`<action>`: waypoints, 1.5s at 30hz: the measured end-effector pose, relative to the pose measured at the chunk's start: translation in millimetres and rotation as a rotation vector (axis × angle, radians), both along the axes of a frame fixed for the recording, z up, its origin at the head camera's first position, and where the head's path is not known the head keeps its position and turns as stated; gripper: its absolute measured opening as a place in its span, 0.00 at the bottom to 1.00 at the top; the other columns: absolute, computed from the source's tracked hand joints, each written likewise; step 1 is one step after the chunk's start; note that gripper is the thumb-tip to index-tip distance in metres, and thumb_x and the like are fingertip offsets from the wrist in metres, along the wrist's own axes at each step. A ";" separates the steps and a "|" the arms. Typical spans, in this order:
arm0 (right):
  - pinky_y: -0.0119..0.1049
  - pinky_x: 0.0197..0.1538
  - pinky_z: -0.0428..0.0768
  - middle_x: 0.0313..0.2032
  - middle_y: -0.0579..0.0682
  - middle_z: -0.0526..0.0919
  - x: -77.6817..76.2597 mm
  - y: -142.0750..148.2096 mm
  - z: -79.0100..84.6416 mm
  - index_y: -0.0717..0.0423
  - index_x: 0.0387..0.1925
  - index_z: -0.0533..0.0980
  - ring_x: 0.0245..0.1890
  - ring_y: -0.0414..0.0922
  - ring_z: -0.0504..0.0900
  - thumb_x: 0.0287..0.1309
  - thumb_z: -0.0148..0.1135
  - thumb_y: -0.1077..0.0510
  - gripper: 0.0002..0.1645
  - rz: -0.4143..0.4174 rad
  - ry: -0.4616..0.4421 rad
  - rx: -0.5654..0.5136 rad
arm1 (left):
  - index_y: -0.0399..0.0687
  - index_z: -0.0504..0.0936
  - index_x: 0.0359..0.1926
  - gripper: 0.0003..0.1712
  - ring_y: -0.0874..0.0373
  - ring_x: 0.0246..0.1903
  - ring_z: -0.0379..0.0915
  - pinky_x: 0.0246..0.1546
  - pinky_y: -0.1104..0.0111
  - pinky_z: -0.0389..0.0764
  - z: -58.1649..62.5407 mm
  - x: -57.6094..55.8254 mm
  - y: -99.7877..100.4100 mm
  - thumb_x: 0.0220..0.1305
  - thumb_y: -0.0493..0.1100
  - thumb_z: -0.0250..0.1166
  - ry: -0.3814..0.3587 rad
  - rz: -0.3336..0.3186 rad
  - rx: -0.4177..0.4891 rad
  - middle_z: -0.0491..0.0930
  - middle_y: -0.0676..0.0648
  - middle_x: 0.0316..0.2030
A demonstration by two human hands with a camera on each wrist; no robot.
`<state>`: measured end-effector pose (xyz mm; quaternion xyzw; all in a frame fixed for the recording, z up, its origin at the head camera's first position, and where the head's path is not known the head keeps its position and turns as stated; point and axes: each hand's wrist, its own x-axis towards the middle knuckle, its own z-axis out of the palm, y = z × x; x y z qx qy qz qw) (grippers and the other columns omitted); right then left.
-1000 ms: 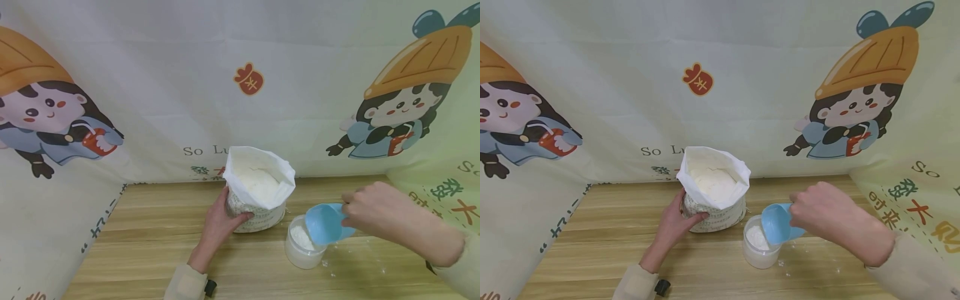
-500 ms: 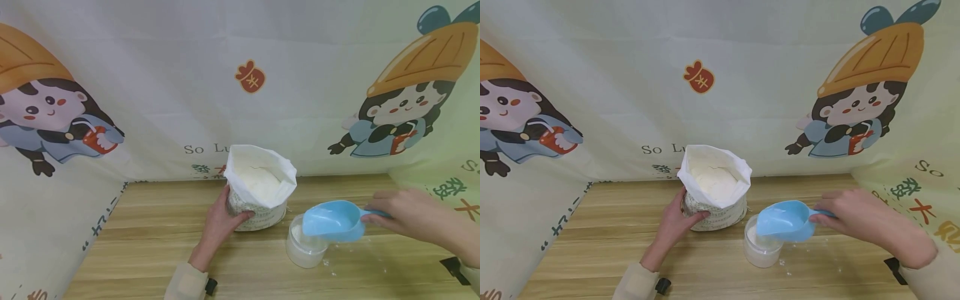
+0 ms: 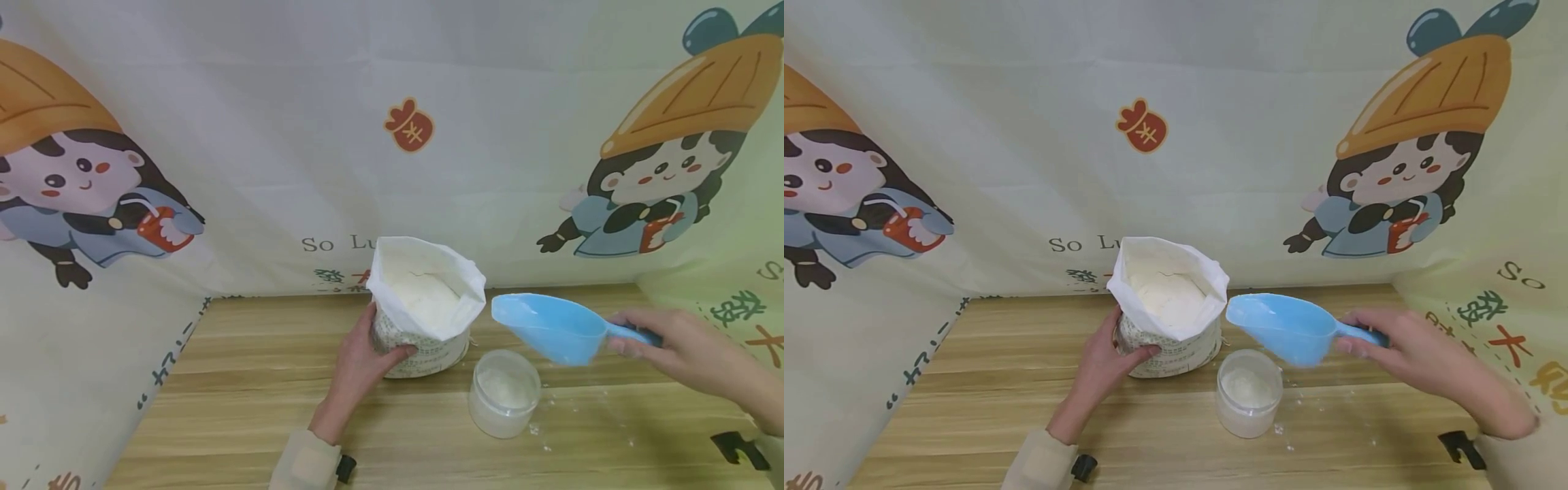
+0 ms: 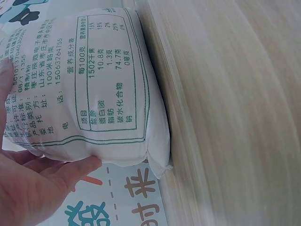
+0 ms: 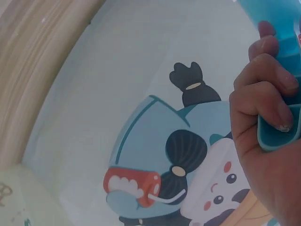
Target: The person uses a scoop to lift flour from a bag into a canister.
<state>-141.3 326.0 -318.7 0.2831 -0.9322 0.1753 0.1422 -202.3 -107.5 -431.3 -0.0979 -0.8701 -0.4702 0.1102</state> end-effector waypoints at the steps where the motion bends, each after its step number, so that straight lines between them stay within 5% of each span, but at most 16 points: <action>1: 0.31 0.27 0.75 0.34 0.34 0.83 -0.6 -1.0 0.3 0.55 0.47 0.84 0.29 0.29 0.72 0.63 0.72 0.58 0.12 -0.006 -0.004 -0.012 | 0.53 0.63 0.77 0.59 0.42 0.70 0.66 0.69 0.42 0.67 -0.2 0.0 0.0 0.48 0.56 0.84 0.001 0.001 -0.002 0.71 0.44 0.71; 10: 0.36 0.33 0.82 0.43 0.45 0.88 -8.0 -22.6 13.4 0.55 0.52 0.83 0.36 0.36 0.79 0.63 0.71 0.61 0.16 0.008 0.122 -0.045 | 0.50 0.62 0.78 0.60 0.41 0.71 0.64 0.70 0.41 0.66 -1.2 2.0 -0.3 0.48 0.56 0.84 0.004 0.024 -0.013 0.68 0.43 0.72; 18: 0.44 0.33 0.83 0.40 0.44 0.87 -19.4 -49.2 29.0 0.52 0.52 0.83 0.33 0.41 0.80 0.63 0.73 0.55 0.17 0.022 0.298 0.009 | 0.49 0.63 0.78 0.60 0.41 0.71 0.64 0.70 0.41 0.66 0.3 4.2 0.1 0.48 0.56 0.84 -0.004 0.025 -0.011 0.67 0.43 0.73; 20: 0.46 0.32 0.82 0.39 0.45 0.87 -22.8 -55.6 33.0 0.52 0.51 0.83 0.32 0.43 0.81 0.69 0.66 0.46 0.18 0.029 0.348 0.032 | 0.49 0.62 0.78 0.61 0.41 0.71 0.63 0.70 0.41 0.66 1.3 4.6 0.2 0.48 0.56 0.84 -0.001 0.024 -0.017 0.67 0.42 0.73; 25: 0.43 0.23 0.76 0.32 0.46 0.84 -30.7 -75.5 44.5 0.54 0.46 0.86 0.24 0.45 0.78 0.75 0.38 0.27 0.42 0.060 0.494 0.105 | 0.49 0.59 0.80 0.63 0.41 0.72 0.62 0.71 0.41 0.64 4.1 4.1 1.0 0.47 0.55 0.84 0.019 0.015 -0.029 0.65 0.42 0.75; 33: 0.42 0.26 0.73 0.30 0.48 0.83 -33.8 -106.5 63.5 0.55 0.42 0.87 0.29 0.50 0.80 0.79 0.30 0.31 0.45 0.100 0.614 0.231 | 0.48 0.60 0.79 0.63 0.40 0.71 0.63 0.70 0.40 0.65 7.2 5.1 1.1 0.47 0.52 0.85 0.015 0.006 -0.023 0.66 0.41 0.74; 36: 0.40 0.26 0.70 0.30 0.46 0.82 -34.0 -115.9 70.3 0.53 0.41 0.87 0.29 0.49 0.80 0.75 0.54 0.37 0.27 0.114 0.620 0.281 | 0.48 0.60 0.79 0.62 0.40 0.71 0.64 0.70 0.40 0.65 7.2 5.2 1.3 0.47 0.52 0.85 0.018 -0.001 -0.019 0.66 0.41 0.73; 40: 0.40 0.26 0.72 0.31 0.46 0.83 -33.4 -128.7 79.3 0.51 0.41 0.87 0.29 0.49 0.81 0.53 0.79 0.48 0.16 0.118 0.605 0.345 | 0.48 0.60 0.79 0.62 0.40 0.71 0.63 0.70 0.40 0.65 7.1 5.0 1.4 0.47 0.52 0.85 0.025 -0.002 -0.024 0.66 0.41 0.73; 45: 0.39 0.25 0.71 0.31 0.46 0.82 -31.4 -140.3 87.1 0.50 0.38 0.86 0.28 0.48 0.79 0.55 0.79 0.48 0.14 0.107 0.557 0.406 | 0.48 0.60 0.79 0.62 0.40 0.72 0.63 0.70 0.40 0.65 7.0 5.2 1.7 0.47 0.52 0.84 0.025 0.000 -0.026 0.66 0.41 0.74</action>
